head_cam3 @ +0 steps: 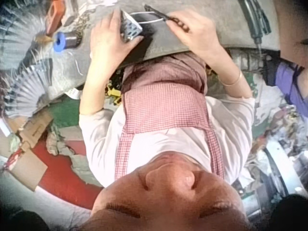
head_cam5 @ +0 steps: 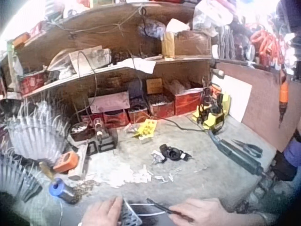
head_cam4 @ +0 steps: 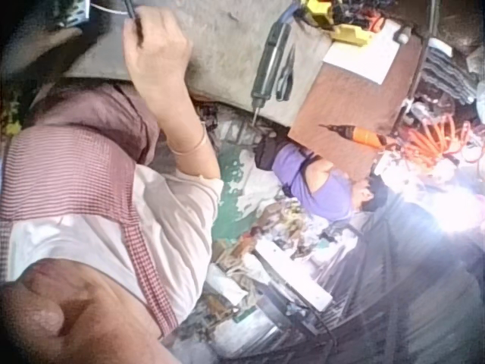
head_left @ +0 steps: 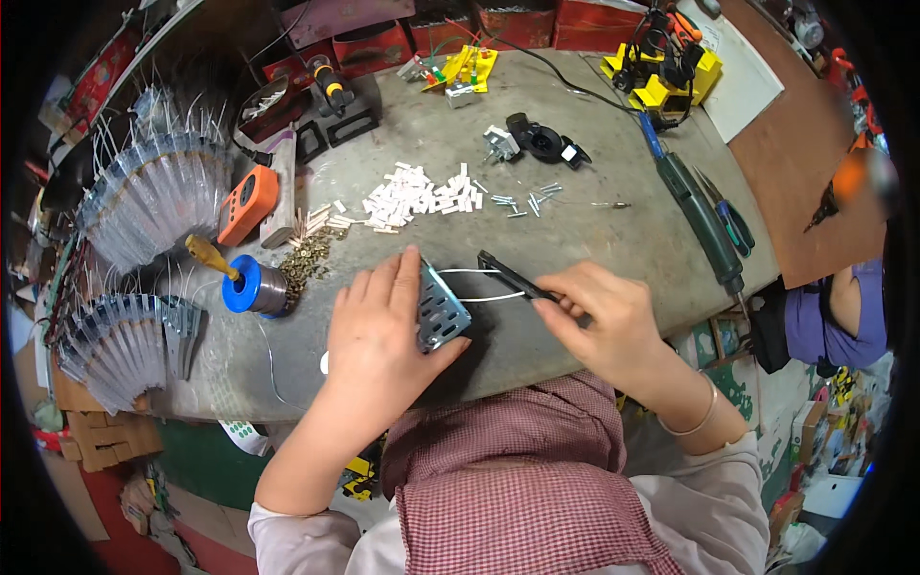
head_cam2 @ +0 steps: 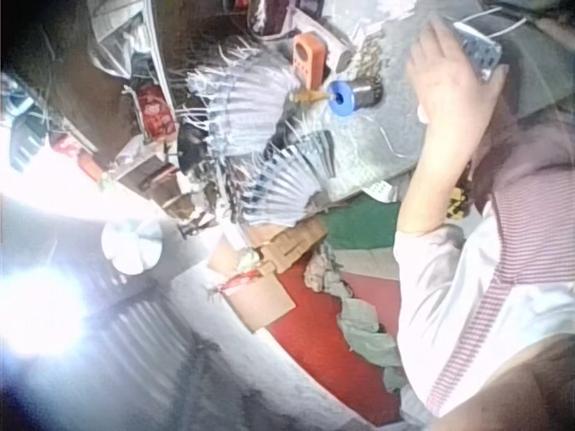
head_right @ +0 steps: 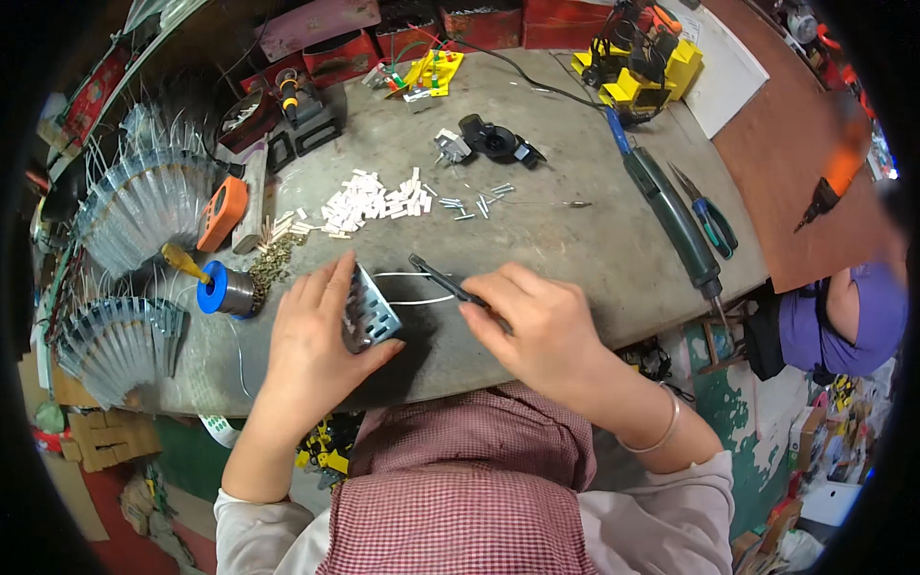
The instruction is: The person assembles an electrical device by fastening screws into the housing and metal bracket using an electric screwdriver, attaching components to the body, and connecting and twisting wires inside the casing by hand.
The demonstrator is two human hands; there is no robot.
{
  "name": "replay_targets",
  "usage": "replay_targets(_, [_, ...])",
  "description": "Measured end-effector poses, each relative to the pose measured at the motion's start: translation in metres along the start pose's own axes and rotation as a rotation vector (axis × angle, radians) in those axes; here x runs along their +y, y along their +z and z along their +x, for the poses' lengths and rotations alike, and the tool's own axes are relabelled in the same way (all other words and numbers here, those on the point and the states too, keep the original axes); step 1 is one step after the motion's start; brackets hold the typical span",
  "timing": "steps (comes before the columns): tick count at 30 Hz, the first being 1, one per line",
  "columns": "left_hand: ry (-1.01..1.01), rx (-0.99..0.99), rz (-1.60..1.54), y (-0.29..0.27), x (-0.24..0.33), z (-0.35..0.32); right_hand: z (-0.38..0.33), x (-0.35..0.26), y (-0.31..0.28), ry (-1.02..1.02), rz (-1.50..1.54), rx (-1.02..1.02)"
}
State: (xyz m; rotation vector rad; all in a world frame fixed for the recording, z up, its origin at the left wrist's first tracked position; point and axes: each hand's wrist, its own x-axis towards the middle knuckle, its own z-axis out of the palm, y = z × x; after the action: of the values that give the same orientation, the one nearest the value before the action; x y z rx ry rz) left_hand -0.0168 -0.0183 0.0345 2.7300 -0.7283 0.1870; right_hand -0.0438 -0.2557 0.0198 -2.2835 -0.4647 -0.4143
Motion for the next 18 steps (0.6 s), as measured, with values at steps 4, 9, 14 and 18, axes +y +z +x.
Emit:
replay_targets(4, [0.037,0.033,0.098,0.020,0.002,-0.002,-0.006,0.007,0.011,0.127,0.100,0.065])
replay_targets(9, [0.044,0.020,0.106,0.019,-0.004,0.006,-0.004,0.016,0.010,0.189,0.089,0.027])
replay_targets(14, [-0.013,-0.135,-0.232,0.029,0.001,0.006,-0.013,0.005,0.037,0.137,0.241,-0.042])
replay_targets(18, [0.082,-0.085,-0.308,0.021,-0.002,0.008,-0.008,0.008,0.025,0.123,0.226,-0.174])
